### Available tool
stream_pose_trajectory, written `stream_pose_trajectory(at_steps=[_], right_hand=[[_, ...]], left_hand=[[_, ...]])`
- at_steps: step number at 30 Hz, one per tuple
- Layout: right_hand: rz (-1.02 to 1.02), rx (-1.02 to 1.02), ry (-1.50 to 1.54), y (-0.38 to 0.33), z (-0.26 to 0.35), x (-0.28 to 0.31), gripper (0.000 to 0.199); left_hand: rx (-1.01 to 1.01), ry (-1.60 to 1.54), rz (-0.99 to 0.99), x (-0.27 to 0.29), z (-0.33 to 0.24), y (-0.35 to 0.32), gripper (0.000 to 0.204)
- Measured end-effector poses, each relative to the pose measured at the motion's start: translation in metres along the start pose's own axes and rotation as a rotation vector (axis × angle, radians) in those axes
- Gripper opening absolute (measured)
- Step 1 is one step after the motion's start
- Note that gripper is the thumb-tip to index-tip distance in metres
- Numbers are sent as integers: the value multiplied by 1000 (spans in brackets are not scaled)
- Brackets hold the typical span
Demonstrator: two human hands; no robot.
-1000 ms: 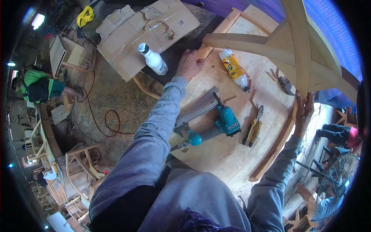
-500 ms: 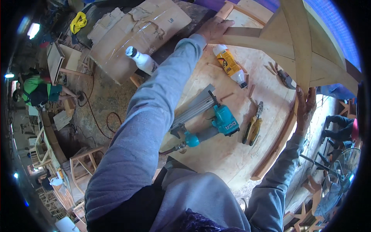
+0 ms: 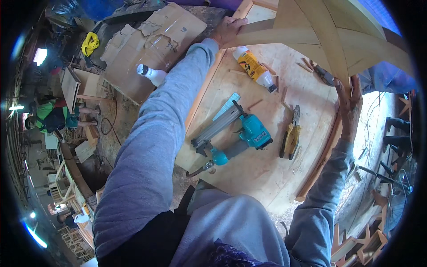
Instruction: Manufacturing wooden furniture by applying glue to components and using workshop machinery.
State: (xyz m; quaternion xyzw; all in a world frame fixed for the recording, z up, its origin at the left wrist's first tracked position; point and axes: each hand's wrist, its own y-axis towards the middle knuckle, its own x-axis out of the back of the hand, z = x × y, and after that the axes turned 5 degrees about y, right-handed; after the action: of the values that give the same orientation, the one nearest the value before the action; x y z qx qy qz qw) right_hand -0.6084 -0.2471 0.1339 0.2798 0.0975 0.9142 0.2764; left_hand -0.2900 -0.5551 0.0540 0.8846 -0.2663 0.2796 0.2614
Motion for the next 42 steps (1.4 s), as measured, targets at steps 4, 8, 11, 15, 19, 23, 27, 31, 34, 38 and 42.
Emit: stream_pose_trajectory(at_steps=[4, 8, 11, 15, 19, 23, 27, 31, 34, 38, 42], right_hand=[[-39, 14, 4, 0, -3, -4, 55], [17, 60, 26, 2, -7, 3, 57], [177, 23, 127, 13, 29, 12, 58], [105, -45, 205, 26, 27, -3, 55], [-15, -7, 335, 25, 34, -22, 51], [-85, 27, 353, 26, 39, -18, 48], [-145, 101, 212, 36, 51, 7, 49], [-128, 111, 229, 45, 75, 20, 53], [-104, 79, 275, 55, 87, 27, 55], [-38, 26, 294, 74, 83, 32, 52], [120, -158, 241, 113, 16, 46, 49]], left_hand=[[138, -225, 22, 15, -17, -1, 26], [142, -325, -357, 16, -23, -41, 45], [216, -20, -509, -1, -29, -97, 55], [-47, 383, -408, 7, -48, -99, 64], [-14, 170, -37, 30, -21, -55, 68], [-20, -207, 154, 43, -26, -38, 57], [-28, -47, 109, 56, -70, -20, 59], [-10, -63, 108, 57, -79, -13, 60], [11, -65, 134, 53, -75, -9, 72], [49, -54, 158, 48, -81, -14, 78], [208, -72, 255, 52, -98, -25, 64]])
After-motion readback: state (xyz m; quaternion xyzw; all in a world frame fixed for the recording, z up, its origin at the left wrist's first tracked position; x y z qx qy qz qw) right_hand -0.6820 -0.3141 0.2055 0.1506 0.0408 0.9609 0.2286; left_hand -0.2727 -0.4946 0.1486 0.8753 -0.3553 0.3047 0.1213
